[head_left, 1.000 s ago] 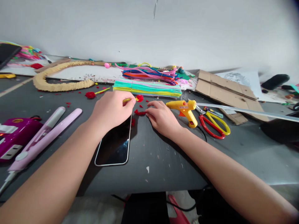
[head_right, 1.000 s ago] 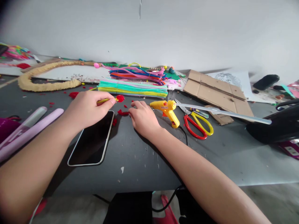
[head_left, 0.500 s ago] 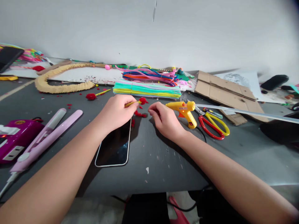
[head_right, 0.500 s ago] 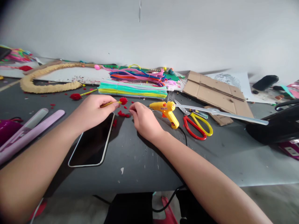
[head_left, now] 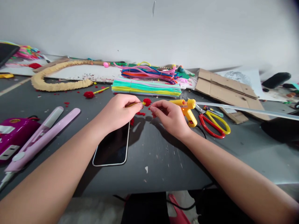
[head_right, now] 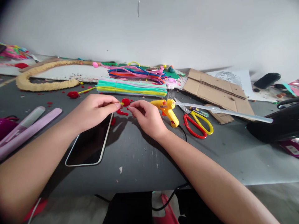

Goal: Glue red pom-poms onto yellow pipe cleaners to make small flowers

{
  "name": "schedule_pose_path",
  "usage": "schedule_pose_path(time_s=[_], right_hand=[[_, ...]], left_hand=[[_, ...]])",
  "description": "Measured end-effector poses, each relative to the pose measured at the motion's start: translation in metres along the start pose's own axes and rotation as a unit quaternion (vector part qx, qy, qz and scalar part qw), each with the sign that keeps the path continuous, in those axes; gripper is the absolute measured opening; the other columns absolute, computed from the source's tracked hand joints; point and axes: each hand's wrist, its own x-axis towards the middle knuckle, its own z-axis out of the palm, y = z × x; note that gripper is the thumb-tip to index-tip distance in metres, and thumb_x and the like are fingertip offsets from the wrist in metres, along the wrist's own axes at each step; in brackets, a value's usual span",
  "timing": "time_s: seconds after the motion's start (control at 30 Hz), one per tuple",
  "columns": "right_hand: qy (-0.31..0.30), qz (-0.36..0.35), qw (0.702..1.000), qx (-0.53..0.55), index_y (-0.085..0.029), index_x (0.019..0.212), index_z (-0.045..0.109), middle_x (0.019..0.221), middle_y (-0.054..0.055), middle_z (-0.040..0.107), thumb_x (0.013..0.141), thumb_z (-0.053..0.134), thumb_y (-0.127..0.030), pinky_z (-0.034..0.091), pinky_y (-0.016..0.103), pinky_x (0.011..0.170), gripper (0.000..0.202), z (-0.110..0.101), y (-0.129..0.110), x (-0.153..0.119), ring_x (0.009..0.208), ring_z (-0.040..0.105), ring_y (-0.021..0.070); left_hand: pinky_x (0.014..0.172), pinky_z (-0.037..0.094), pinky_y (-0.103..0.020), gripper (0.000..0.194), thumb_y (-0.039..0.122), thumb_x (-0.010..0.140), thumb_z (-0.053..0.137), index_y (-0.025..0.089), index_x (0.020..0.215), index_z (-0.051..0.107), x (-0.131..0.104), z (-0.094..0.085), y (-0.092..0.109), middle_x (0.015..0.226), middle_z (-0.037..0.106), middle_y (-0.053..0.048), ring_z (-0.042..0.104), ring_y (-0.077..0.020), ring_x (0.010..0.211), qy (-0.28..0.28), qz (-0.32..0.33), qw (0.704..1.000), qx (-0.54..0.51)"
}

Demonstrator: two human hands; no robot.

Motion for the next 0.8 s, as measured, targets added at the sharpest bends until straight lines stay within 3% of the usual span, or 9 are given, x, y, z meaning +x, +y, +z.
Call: schedule_pose_path(time_s=[0.27,0.43,0.6,0.8], right_hand=[[0.026,-0.017,1.0,-0.002,-0.017,0.09,0.069,0.084,0.003,0.07,0.091,0.071,-0.037,0.051,0.029,0.07,0.019,-0.001,-0.003,-0.001,0.074,0.062,0.0138],[0.019,-0.024,0.999,-0.008,-0.018,0.096,0.07,0.084,0.003,0.069,0.095,0.065,-0.04,0.05,0.03,0.07,0.022,-0.001,-0.004,-0.004,0.075,0.061,0.0139],[0.023,-0.01,0.999,0.023,-0.017,0.092,0.069,0.08,0.002,0.068,0.093,0.068,-0.043,0.049,0.028,0.066,0.026,0.001,-0.009,-0.008,0.07,0.059,0.0121],[0.019,0.026,0.998,0.056,-0.017,0.088,0.066,0.074,0.001,0.065,0.089,0.071,-0.051,0.047,0.027,0.062,0.034,0.002,-0.014,-0.008,0.064,0.056,0.0115]], left_hand=[[0.053,0.03,-0.029,0.027,0.042,0.088,0.059,0.021,0.075,0.068,-0.002,0.0,0.003,0.062,0.054,0.001,0.046,-0.0137,0.058,-0.008,-0.007,1.0,0.003],[0.053,0.031,-0.029,0.03,0.047,0.087,0.061,0.02,0.079,0.07,-0.002,0.004,0.006,0.066,0.058,-0.001,0.048,-0.0137,0.058,-0.018,-0.029,0.997,-0.068],[0.05,0.028,-0.027,0.031,0.05,0.085,0.067,0.02,0.087,0.072,-0.004,0.008,0.009,0.065,0.053,0.0,0.043,-0.0117,0.055,-0.03,-0.042,0.989,-0.138],[0.052,0.03,-0.027,0.029,0.049,0.087,0.066,0.02,0.088,0.07,-0.006,0.008,0.01,0.069,0.054,0.0,0.045,-0.0125,0.059,-0.04,-0.02,0.991,-0.127]])
